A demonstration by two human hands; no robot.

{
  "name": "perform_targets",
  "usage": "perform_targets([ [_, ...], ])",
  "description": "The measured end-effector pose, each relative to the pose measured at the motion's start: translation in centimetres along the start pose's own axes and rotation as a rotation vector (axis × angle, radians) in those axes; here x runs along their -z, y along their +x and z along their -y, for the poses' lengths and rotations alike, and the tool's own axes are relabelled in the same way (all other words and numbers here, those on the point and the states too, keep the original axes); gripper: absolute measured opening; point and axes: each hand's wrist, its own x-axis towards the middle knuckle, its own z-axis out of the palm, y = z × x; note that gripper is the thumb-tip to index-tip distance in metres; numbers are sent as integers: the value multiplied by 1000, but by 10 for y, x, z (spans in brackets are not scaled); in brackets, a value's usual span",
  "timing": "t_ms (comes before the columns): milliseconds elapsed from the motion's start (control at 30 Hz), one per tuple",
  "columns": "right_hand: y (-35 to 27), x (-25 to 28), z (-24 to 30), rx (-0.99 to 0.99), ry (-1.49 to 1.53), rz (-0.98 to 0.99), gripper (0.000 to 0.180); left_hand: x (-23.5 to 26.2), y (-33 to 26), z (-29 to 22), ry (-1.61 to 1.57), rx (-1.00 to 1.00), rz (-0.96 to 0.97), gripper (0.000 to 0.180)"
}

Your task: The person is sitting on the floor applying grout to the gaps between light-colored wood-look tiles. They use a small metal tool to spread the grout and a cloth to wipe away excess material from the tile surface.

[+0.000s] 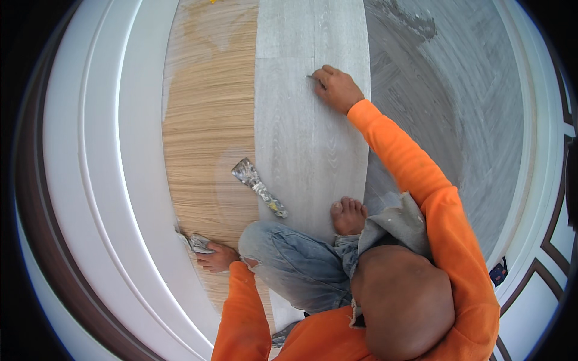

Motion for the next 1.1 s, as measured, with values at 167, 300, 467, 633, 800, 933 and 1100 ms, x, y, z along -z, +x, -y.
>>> perform_targets([
  [167, 0, -1, 3, 48, -37, 23, 29, 0, 1, 4, 15, 12, -5, 72],
  [300, 5, -1, 3, -2, -17, -13, 27, 0, 3, 7, 33, 15, -16, 72],
  [467, 7, 1, -7, 22, -64, -68, 26, -6, 1, 5, 28, -2, -33, 71],
  [633, 8, 1, -4, 75, -80, 9, 26, -4, 2, 6, 31, -12, -55, 72],
  [800, 9, -4, -5, 158, -60, -27, 24, -4, 6, 11, 39, -5, -67, 71],
  [933, 5, 3, -16, 132, -90, -41, 24, 0, -2, -3, 7, -4, -14, 70],
  [1100, 7, 3, -14, 165, -91, -21, 25, 2, -1, -1, 22, -5, -35, 69],
])
